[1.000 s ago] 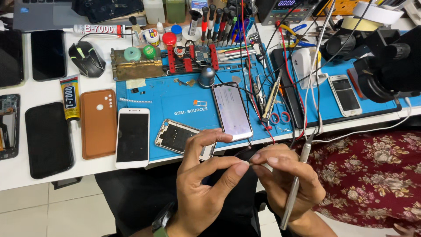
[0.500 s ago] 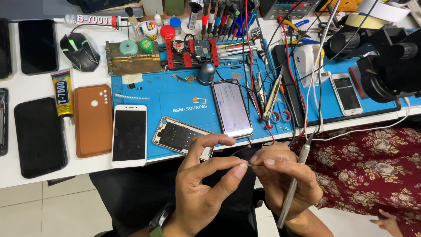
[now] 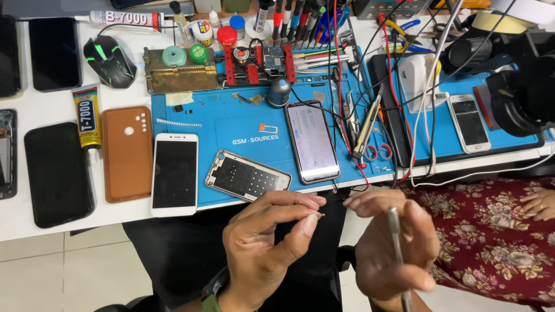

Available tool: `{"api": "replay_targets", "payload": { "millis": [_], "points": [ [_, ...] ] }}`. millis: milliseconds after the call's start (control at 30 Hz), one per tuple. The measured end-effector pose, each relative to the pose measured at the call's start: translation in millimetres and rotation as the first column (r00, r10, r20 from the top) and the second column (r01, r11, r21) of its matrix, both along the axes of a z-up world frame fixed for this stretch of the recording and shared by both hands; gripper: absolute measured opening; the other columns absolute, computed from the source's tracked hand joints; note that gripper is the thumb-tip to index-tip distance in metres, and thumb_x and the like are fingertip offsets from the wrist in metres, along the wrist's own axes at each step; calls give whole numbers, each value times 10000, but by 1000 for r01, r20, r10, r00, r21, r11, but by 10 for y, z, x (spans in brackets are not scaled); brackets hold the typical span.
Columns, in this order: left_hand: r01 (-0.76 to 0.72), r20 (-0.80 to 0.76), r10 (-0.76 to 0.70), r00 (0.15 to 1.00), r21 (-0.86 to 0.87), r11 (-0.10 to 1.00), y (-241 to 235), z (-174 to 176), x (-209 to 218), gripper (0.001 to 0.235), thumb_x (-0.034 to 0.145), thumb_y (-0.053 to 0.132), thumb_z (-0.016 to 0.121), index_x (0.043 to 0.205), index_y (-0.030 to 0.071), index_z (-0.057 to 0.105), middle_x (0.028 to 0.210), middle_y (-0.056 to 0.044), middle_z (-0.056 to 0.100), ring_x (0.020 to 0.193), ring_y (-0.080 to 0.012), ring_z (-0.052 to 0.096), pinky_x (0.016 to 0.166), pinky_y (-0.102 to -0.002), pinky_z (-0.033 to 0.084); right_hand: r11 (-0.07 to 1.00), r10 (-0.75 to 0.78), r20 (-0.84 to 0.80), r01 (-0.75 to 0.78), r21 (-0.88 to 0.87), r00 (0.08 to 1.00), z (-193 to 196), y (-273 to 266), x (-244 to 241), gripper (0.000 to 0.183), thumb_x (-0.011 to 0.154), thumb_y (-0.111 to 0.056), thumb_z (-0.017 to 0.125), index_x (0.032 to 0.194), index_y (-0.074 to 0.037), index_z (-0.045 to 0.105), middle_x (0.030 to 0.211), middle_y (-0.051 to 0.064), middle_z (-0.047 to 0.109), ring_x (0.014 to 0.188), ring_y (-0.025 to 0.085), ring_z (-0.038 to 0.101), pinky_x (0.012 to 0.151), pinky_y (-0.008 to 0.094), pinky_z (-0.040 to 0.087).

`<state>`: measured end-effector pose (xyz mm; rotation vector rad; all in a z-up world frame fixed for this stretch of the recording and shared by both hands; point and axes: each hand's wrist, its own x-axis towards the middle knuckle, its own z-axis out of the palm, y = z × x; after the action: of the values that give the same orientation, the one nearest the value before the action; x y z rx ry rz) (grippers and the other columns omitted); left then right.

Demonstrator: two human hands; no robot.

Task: The person uses a precision tool to scrape or clean a small component held between their fingers. They intermittently pick up a smartphone, scroll through apps, and place it back on the workbench while continuing to work on the small component.

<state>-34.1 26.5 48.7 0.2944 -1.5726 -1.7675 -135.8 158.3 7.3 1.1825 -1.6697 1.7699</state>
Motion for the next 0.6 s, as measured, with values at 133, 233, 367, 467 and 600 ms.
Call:
{"api": "replay_targets", "payload": {
  "millis": [133,233,367,467,600],
  "points": [
    [-1,-78,7,997,82,997,22,-29,15,59,962,-29,765,973,28,775,1004,-170,777,934,-372,897,884,-398,768,998,49,39,-50,33,998,-41,91,312,399,1254,-357,377,1456,-33,492,1065,210,633,985,317,708,823,335,697],
    [-29,-74,35,997,84,996,42,19,41,32,970,3,759,952,27,770,986,-165,766,895,-385,909,847,-401,783,979,137,35,-141,149,990,-24,153,354,308,1172,-135,475,1471,-71,437,1103,277,742,1064,348,789,946,331,687],
    [-45,-58,48,997,56,997,37,95,74,48,986,47,748,947,28,770,977,-155,781,870,-364,922,791,-378,803,949,197,-98,-165,268,975,-39,190,283,349,1120,-119,593,1447,-85,475,1128,219,775,985,302,849,977,431,737],
    [-63,-66,62,996,-16,998,30,84,86,39,991,69,752,967,41,763,989,-160,803,880,-344,923,821,-357,785,935,207,-25,-190,299,978,-70,281,274,350,1120,-107,599,1459,-96,512,1162,209,765,1028,303,823,1003,404,719],
    [-80,-46,78,996,-35,996,30,100,90,20,964,43,770,969,26,780,980,-175,810,865,-277,876,881,-365,805,947,160,-49,-139,289,986,-66,228,296,298,1122,-109,565,1409,-89,488,1089,183,793,1017,300,832,1051,432,712]
  ]
}}
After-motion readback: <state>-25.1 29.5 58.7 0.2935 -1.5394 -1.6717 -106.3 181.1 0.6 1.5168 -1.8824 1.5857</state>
